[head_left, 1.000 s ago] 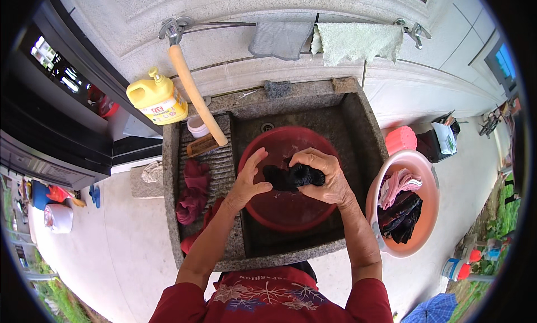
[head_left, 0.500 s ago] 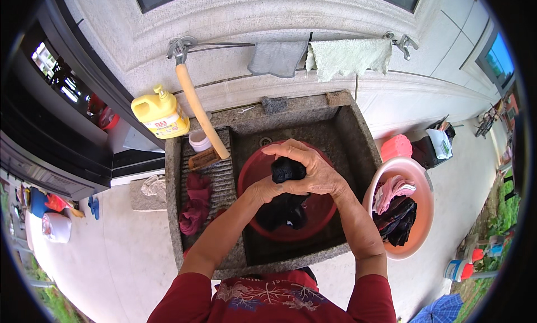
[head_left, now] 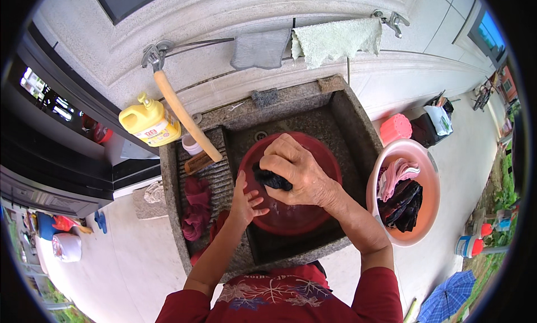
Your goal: The person washes clothes by hand in a red basin filled with soapy water. They scrub and rinse a pink and white striped cloth, a dark garment, and a maroon cloth, placing each item into a pink basin after washing.
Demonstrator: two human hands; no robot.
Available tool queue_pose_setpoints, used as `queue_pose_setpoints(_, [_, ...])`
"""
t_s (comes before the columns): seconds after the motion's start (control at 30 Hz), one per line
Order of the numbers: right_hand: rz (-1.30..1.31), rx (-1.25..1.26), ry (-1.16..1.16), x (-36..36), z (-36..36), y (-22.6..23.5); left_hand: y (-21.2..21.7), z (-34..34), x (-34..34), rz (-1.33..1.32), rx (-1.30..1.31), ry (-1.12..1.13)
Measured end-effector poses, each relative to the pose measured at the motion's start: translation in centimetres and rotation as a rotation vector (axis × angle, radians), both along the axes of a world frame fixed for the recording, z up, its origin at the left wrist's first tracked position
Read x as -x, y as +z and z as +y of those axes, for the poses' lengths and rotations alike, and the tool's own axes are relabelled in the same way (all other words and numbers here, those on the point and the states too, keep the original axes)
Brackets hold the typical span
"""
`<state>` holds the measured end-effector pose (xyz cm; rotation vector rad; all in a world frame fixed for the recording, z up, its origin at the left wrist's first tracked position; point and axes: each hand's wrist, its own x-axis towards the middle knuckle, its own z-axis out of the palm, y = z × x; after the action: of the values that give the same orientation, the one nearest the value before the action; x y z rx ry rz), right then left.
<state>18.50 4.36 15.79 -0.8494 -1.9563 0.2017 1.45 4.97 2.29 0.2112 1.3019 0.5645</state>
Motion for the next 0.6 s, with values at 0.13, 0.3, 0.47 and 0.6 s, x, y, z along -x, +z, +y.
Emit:
queue_pose_setpoints(0.13, [-0.182, -0.185, 0.079, 4.5, -3.4, -0.8, -2.8, 0.0, -2.3, -1.027, -0.679, -0.108])
queue_pose_setpoints(0.3, [-0.234, -0.111, 0.258, 7.1, -8.0, -4.8, 1.5, -0.7, -4.4, -0.691, 0.03, -0.077])
queue_pose_setpoints(0.47, [-0.003, 0.014, 0.159, 5.2, -8.0, -4.1, -5.6, 0.0, -3.1, -1.071, 0.619, 0.029])
queue_pose_setpoints(0.6, [0.459, 0.116, -0.045, -0.8, -3.8, -4.3, -3.8, -1.3, -2.9, -0.893, 0.219, 0.012])
